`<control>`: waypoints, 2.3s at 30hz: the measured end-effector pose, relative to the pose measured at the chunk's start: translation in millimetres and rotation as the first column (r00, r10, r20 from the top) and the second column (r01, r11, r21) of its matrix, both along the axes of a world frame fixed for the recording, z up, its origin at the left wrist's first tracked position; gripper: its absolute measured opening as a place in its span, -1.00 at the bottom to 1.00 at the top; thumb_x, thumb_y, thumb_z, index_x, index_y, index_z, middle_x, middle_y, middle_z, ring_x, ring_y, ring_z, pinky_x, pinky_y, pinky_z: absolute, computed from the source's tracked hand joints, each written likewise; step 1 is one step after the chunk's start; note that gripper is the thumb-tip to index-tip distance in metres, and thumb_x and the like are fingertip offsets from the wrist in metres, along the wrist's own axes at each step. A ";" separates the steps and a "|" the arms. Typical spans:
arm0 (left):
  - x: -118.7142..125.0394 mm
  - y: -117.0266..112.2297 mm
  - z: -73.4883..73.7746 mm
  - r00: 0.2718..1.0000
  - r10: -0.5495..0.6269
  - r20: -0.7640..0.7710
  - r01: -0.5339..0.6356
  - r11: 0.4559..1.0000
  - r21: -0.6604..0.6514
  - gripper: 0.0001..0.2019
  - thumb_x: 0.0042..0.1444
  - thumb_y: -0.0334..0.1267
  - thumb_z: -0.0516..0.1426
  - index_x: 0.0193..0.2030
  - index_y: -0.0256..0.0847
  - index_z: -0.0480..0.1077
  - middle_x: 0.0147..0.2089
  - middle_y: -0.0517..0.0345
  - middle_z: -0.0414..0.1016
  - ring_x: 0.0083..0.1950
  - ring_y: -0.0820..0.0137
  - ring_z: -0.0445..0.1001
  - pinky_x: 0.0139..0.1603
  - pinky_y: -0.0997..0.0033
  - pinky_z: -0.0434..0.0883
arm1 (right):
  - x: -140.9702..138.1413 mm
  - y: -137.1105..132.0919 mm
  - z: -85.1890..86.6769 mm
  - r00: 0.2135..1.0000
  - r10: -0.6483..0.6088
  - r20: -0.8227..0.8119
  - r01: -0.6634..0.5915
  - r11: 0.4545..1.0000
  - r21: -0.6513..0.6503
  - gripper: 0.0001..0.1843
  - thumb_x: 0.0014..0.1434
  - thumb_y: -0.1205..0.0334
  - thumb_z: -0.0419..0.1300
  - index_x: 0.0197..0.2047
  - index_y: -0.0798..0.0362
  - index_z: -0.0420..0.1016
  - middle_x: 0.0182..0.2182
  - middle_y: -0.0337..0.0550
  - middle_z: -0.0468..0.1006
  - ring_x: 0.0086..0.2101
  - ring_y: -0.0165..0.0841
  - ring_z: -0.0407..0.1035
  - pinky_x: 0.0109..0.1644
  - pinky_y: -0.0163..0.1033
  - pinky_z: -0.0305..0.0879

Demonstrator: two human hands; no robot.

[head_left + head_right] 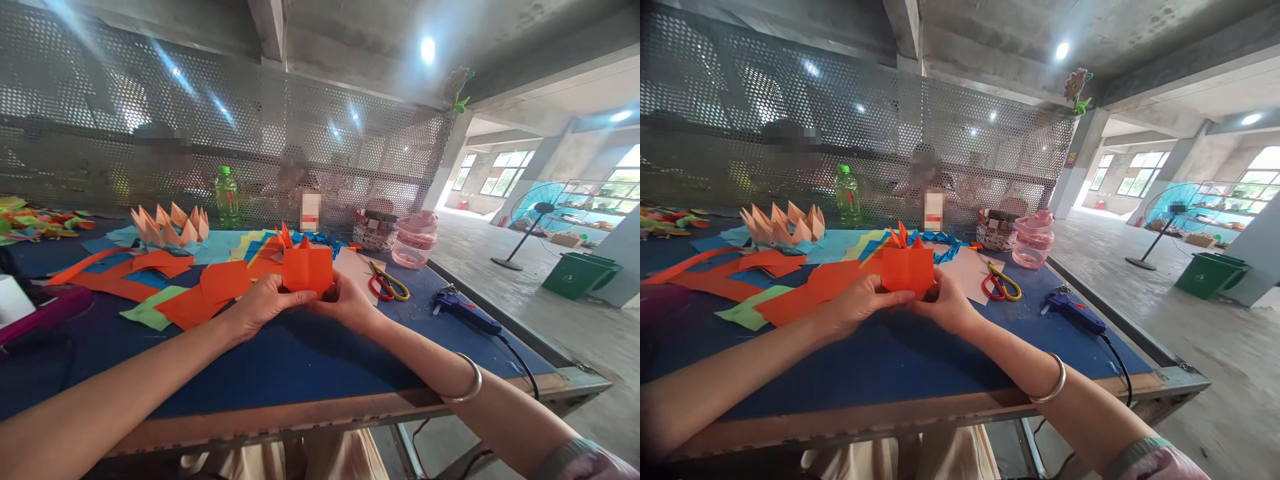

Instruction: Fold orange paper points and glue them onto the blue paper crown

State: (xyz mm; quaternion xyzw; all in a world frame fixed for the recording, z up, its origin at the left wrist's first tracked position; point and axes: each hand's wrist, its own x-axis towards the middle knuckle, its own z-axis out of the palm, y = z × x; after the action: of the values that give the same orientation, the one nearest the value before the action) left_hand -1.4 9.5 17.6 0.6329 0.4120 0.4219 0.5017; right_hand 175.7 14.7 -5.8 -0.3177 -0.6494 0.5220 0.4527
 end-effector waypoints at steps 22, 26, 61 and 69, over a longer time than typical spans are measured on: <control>-8.3 10.1 -2.8 0.998 0.068 -0.017 -0.069 0.995 -0.075 -0.62 -0.24 0.05 0.35 -0.51 -0.24 0.42 -0.58 0.26 0.41 -0.55 0.52 0.33 -0.51 0.52 0.25 | 9.0 3.8 3.3 0.971 -0.231 0.056 0.224 0.969 0.105 -0.44 0.01 0.13 0.34 0.04 0.04 0.25 -0.31 -0.22 0.57 -0.37 -0.37 0.43 -0.31 -0.29 0.25; -12.3 11.1 5.7 0.988 0.146 0.042 -0.142 0.987 -0.077 -0.69 -0.24 -0.06 0.34 -0.50 -0.24 0.42 -0.59 0.33 0.31 -0.56 0.56 0.22 -0.49 0.53 0.21 | 6.6 1.3 5.2 0.987 -0.154 0.046 0.150 0.985 0.081 -0.40 0.02 0.11 0.34 0.07 0.02 0.21 -0.25 -0.18 0.58 -0.33 -0.36 0.45 -0.28 -0.28 0.29; -8.7 7.9 1.5 0.998 0.063 -0.013 -0.061 0.990 0.130 -0.48 -0.03 0.04 0.29 -0.01 -0.17 0.30 -0.28 0.12 0.57 -0.25 0.28 0.55 -0.30 0.39 0.43 | 9.9 0.4 2.2 0.949 -0.253 0.185 0.211 0.952 0.222 -0.52 0.08 0.23 0.19 0.06 -0.03 0.14 -0.58 -0.47 0.40 -0.57 -0.45 0.28 -0.46 -0.37 0.15; -13.4 5.2 3.8 0.971 -0.052 -0.235 0.145 0.907 0.395 -0.68 0.13 -0.26 0.12 0.04 -0.05 0.44 0.08 0.06 0.41 -0.04 0.30 0.46 -0.12 0.41 0.43 | 13.6 6.1 5.8 0.959 -0.275 0.069 0.267 0.958 0.105 -0.49 0.03 0.20 0.24 0.02 0.00 0.15 -0.60 -0.47 0.44 -0.62 -0.48 0.23 -0.53 -0.40 0.12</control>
State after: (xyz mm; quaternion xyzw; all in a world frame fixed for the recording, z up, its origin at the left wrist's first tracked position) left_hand -14.8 14.8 21.4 0.7866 0.3345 0.4004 0.3302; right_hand 189.2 20.8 0.0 -0.4031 -0.6419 0.4099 0.5074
